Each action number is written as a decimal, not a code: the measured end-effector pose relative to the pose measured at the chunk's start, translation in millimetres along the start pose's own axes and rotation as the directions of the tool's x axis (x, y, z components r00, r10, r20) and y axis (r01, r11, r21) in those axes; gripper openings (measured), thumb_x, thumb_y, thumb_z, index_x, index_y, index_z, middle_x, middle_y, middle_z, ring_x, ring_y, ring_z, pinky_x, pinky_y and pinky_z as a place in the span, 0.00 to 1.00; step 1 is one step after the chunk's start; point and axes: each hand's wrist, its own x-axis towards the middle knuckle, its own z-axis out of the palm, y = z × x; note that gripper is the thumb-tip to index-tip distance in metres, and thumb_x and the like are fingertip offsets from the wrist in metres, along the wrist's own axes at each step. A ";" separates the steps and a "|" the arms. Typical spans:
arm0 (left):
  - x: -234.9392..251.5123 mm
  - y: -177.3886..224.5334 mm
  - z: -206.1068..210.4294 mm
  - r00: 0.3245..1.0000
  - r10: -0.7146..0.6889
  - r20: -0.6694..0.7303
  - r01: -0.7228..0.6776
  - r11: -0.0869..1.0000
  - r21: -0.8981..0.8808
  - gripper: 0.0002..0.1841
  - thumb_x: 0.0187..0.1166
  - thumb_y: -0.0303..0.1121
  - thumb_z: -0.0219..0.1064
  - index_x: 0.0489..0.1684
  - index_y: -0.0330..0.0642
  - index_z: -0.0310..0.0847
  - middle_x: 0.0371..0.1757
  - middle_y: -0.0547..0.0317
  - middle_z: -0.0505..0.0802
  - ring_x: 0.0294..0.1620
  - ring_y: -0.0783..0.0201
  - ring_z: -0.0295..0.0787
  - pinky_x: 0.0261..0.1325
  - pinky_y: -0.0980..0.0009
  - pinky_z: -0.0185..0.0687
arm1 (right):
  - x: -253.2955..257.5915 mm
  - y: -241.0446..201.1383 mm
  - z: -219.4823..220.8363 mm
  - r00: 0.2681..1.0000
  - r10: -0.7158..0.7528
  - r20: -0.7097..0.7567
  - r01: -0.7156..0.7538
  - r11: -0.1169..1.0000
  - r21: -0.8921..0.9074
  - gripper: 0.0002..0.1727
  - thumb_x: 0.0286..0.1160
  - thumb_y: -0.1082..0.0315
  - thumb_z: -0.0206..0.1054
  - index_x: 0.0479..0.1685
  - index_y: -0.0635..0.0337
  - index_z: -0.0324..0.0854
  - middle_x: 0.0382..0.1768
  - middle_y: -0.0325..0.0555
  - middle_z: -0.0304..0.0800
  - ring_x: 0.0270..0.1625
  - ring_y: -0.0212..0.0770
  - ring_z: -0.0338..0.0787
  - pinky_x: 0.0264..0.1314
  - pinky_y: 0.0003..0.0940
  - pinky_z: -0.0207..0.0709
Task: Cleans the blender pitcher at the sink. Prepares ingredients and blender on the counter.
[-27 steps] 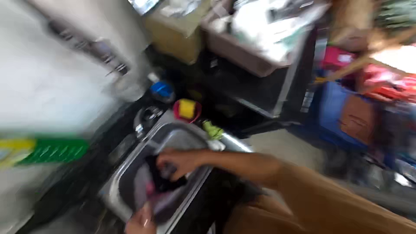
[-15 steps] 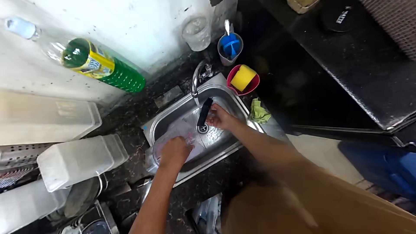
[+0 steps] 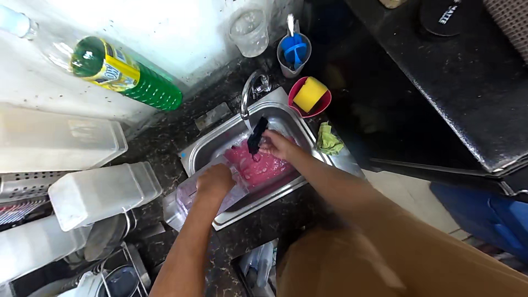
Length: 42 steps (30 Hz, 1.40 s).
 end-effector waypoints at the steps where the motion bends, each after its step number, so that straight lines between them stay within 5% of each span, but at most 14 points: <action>1: 0.0 -6.1 -0.1 1.000 0.018 -0.016 -0.018 0.999 -0.033 0.27 0.76 0.52 0.72 0.48 0.29 0.86 0.59 0.30 0.89 0.65 0.33 0.86 0.61 0.30 0.79 | -0.3 3.6 -3.7 0.995 -0.091 0.037 0.094 0.991 -0.091 0.28 0.80 0.62 0.64 0.78 0.54 0.65 0.61 0.54 0.82 0.54 0.49 0.88 0.56 0.48 0.85; 4: 2.8 -29.9 2.4 0.990 0.095 -0.104 -0.113 0.977 -0.181 0.27 0.71 0.52 0.77 0.44 0.30 0.87 0.52 0.32 0.91 0.59 0.34 0.88 0.60 0.29 0.78 | 5.8 9.5 -10.8 0.937 -0.335 0.100 0.350 0.897 -0.270 0.33 0.58 0.78 0.77 0.69 0.58 0.72 0.61 0.54 0.82 0.53 0.48 0.88 0.53 0.49 0.87; 8: 15.8 -53.8 4.0 0.963 0.172 -0.208 -0.244 0.883 -0.401 0.26 0.65 0.56 0.82 0.37 0.37 0.89 0.38 0.43 0.93 0.44 0.44 0.90 0.51 0.35 0.82 | 6.6 4.9 -15.0 0.884 -0.410 0.227 0.467 0.803 -0.370 0.34 0.51 0.79 0.81 0.65 0.55 0.78 0.63 0.52 0.85 0.54 0.49 0.91 0.53 0.51 0.89; 11: 28.3 -62.6 3.6 0.947 0.199 -0.253 -0.313 0.757 -0.574 0.20 0.65 0.47 0.84 0.37 0.38 0.90 0.31 0.50 0.92 0.29 0.56 0.87 0.38 0.50 0.85 | -23.2 -8.7 -18.9 0.849 -0.502 0.166 0.516 0.719 -0.465 0.32 0.57 0.71 0.81 0.68 0.51 0.79 0.64 0.50 0.85 0.56 0.48 0.90 0.52 0.51 0.89; 14: 52.8 -57.0 1.3 0.930 0.258 -0.262 -0.367 0.603 -0.708 0.13 0.66 0.39 0.83 0.35 0.39 0.90 0.26 0.59 0.89 0.20 0.69 0.77 0.27 0.67 0.77 | -83.9 -30.2 -30.1 0.854 -0.517 0.055 0.471 0.724 -0.504 0.30 0.62 0.69 0.79 0.69 0.51 0.76 0.61 0.49 0.85 0.54 0.47 0.89 0.49 0.49 0.87; 21: 84.3 -1.4 -8.2 0.875 0.416 -0.248 -0.426 0.418 -0.803 0.11 0.67 0.35 0.82 0.33 0.40 0.87 0.18 0.65 0.83 0.13 0.75 0.69 0.19 0.77 0.68 | -162.4 -37.8 -71.8 0.813 -0.581 -0.030 0.534 0.766 -0.359 0.28 0.59 0.77 0.76 0.63 0.52 0.78 0.57 0.47 0.86 0.55 0.45 0.88 0.55 0.45 0.88; 26: 61.5 -9.0 3.3 0.880 0.302 -0.366 -0.474 0.594 -0.650 0.18 0.64 0.45 0.85 0.36 0.39 0.91 0.29 0.56 0.91 0.26 0.64 0.84 0.35 0.59 0.83 | -174.2 -39.2 -84.2 0.789 -0.612 -0.052 0.568 0.759 -0.319 0.26 0.61 0.75 0.76 0.62 0.52 0.78 0.55 0.46 0.86 0.56 0.44 0.89 0.56 0.44 0.88; 30: 45.1 -25.7 20.0 0.863 0.196 -0.466 -0.451 0.714 -0.535 0.21 0.64 0.51 0.83 0.36 0.40 0.91 0.34 0.49 0.93 0.40 0.51 0.90 0.51 0.39 0.84 | -171.9 -36.7 -81.7 0.795 -0.605 -0.049 0.560 0.762 -0.325 0.26 0.60 0.75 0.76 0.61 0.51 0.78 0.54 0.46 0.86 0.54 0.43 0.89 0.54 0.43 0.88; 38: 26.3 -8.5 52.1 0.821 -0.038 -0.570 -0.286 0.836 -0.468 0.28 0.71 0.59 0.75 0.39 0.36 0.89 0.39 0.40 0.93 0.48 0.39 0.91 0.55 0.36 0.81 | -177.9 -39.7 -72.0 0.815 -0.579 -0.014 0.525 0.748 -0.407 0.26 0.60 0.75 0.74 0.62 0.51 0.78 0.56 0.45 0.85 0.55 0.43 0.89 0.53 0.43 0.89; 42: 30.6 11.8 69.9 0.670 -0.153 -0.726 -0.276 0.857 -0.435 0.23 0.75 0.52 0.72 0.33 0.35 0.88 0.35 0.40 0.94 0.42 0.39 0.94 0.47 0.37 0.83 | -185.5 -42.5 -63.6 0.820 -0.572 -0.009 0.511 0.740 -0.438 0.27 0.59 0.75 0.73 0.63 0.53 0.77 0.56 0.47 0.85 0.54 0.44 0.89 0.53 0.43 0.88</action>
